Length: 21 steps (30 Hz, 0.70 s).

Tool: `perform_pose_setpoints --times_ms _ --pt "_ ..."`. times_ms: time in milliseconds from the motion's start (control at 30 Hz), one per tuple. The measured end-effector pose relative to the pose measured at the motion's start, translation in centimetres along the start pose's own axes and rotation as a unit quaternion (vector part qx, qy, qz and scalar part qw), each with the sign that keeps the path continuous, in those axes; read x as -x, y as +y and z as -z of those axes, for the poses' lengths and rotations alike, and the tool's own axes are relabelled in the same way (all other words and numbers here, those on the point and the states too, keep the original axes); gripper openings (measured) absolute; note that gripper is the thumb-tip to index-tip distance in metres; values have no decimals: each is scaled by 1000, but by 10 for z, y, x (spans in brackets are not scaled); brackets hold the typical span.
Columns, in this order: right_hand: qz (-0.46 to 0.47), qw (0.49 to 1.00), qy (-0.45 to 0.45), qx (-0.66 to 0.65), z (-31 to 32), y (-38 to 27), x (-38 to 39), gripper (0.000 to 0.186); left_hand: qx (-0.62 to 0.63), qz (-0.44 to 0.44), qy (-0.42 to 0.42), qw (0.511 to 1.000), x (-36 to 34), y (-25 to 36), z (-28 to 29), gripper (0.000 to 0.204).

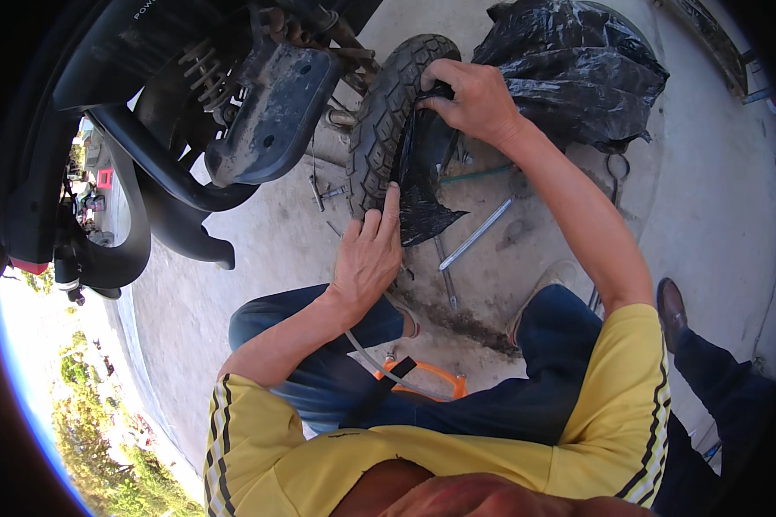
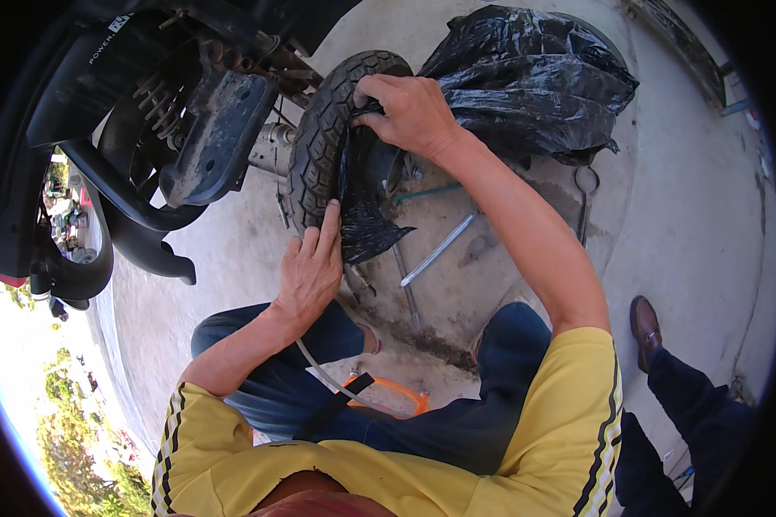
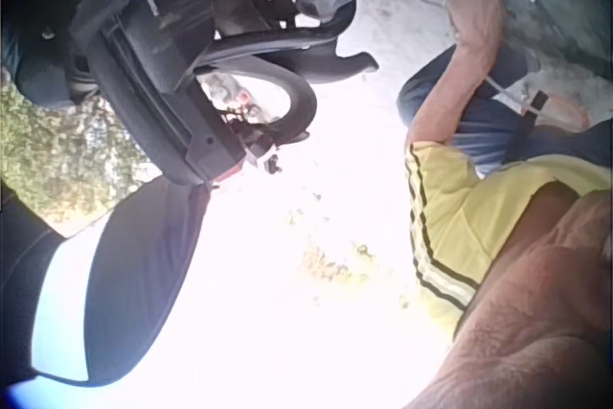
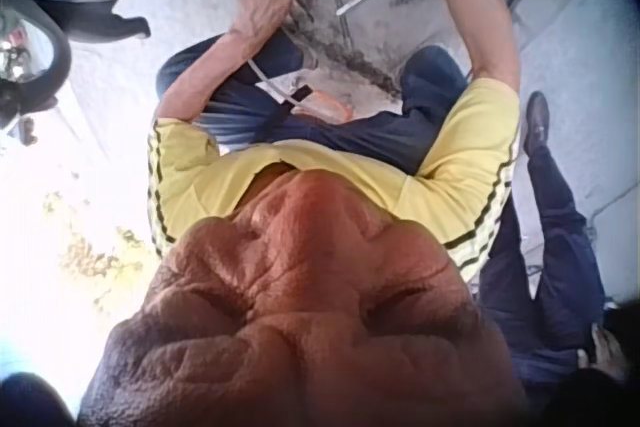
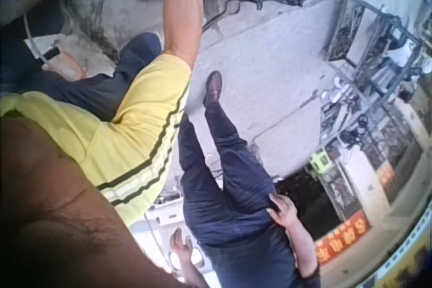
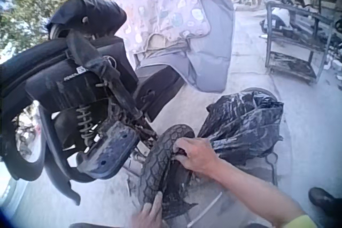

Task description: The person removes a black plastic bag from a scooter tire, then uses a tire lever to pry the tire bead off the rim. They continue to work around the tire circumference, adjusting the lever and hands to separate the tire from the rim.

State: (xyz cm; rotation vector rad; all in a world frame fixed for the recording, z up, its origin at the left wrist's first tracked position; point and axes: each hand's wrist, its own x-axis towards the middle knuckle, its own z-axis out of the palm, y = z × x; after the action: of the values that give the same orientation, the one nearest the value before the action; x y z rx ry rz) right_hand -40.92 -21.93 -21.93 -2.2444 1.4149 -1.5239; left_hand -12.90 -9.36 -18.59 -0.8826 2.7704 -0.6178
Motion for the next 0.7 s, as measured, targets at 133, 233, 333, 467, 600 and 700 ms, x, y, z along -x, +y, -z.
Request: perform_pose_setpoints --times_ms 133,233,333,467,600,700 --pt "-47 997 62 26 -12 6 9 28 -113 -66 -16 991 -16 -13 10 47" --pt "-28 997 67 29 -18 8 16 27 -211 -96 -45 972 -23 -8 7 39" --pt "-28 999 42 13 -19 12 16 27 -180 -107 0 978 -21 -11 5 44" --pt "-49 997 34 -51 -22 9 17 27 -58 -150 -6 987 -21 -22 3 45" --pt "-53 997 6 -60 -14 10 21 26 -107 -195 -14 975 -33 -21 -7 34" --pt "-48 998 -25 -32 -5 21 19 23 -11 -264 108 958 -44 -42 -10 24"
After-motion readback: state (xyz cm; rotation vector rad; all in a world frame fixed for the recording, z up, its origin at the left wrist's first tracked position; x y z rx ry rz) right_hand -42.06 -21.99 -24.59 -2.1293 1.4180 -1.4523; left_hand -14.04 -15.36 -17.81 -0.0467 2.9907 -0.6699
